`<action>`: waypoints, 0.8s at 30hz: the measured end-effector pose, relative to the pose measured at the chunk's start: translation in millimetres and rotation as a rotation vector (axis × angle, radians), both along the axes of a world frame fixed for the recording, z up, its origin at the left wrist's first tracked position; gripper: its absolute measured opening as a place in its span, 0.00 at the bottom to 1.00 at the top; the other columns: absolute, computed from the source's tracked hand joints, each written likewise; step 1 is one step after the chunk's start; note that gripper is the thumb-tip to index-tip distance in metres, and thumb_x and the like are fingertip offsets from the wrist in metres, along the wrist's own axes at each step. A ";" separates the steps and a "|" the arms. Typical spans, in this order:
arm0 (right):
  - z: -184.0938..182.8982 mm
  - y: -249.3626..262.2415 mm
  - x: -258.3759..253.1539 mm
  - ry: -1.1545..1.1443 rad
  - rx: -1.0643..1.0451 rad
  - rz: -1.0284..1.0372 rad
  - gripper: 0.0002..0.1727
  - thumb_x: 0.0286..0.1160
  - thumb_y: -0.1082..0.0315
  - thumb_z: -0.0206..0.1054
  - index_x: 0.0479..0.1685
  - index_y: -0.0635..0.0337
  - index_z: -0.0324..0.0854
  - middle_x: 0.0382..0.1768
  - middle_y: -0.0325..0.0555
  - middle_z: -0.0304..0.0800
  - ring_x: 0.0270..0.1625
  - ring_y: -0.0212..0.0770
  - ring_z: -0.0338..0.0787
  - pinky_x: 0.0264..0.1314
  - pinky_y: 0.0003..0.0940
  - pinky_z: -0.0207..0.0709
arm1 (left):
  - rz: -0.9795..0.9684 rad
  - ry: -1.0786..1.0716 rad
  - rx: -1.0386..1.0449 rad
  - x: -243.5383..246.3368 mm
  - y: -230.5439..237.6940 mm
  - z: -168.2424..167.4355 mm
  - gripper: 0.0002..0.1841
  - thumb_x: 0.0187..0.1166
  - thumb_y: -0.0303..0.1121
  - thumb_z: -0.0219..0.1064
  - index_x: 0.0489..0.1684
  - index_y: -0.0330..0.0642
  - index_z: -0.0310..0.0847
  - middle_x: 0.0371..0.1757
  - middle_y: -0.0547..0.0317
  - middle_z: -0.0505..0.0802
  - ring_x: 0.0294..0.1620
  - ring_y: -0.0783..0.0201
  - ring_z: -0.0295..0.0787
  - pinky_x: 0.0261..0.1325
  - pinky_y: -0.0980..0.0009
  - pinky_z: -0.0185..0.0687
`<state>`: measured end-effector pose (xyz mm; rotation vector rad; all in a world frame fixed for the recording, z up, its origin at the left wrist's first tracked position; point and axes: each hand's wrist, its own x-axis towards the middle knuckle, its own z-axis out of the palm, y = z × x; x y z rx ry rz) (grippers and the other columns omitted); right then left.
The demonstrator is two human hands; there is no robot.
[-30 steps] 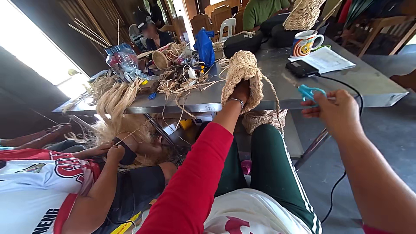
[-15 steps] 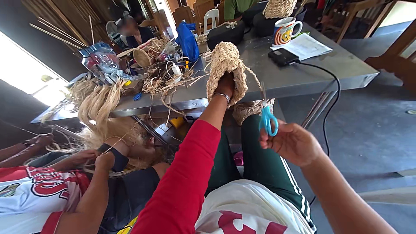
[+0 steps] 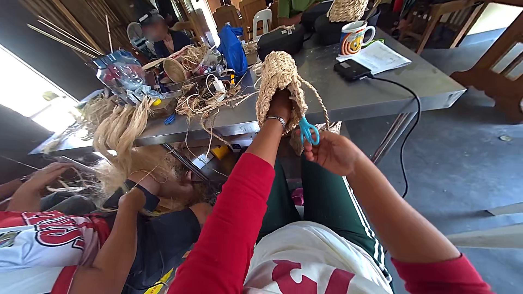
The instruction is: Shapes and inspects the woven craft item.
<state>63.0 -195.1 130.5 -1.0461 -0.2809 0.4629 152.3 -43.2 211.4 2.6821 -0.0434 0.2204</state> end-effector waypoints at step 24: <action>43.3 4.7 35.3 0.027 -0.095 -0.139 0.17 0.93 0.59 0.43 0.51 0.53 0.78 0.33 0.36 0.87 0.30 0.29 0.86 0.37 0.22 0.82 | -0.045 -0.462 -0.613 -56.1 63.3 -71.9 0.43 0.82 0.38 0.69 0.96 0.53 0.45 0.89 0.37 0.62 0.75 0.49 0.79 0.62 0.58 0.89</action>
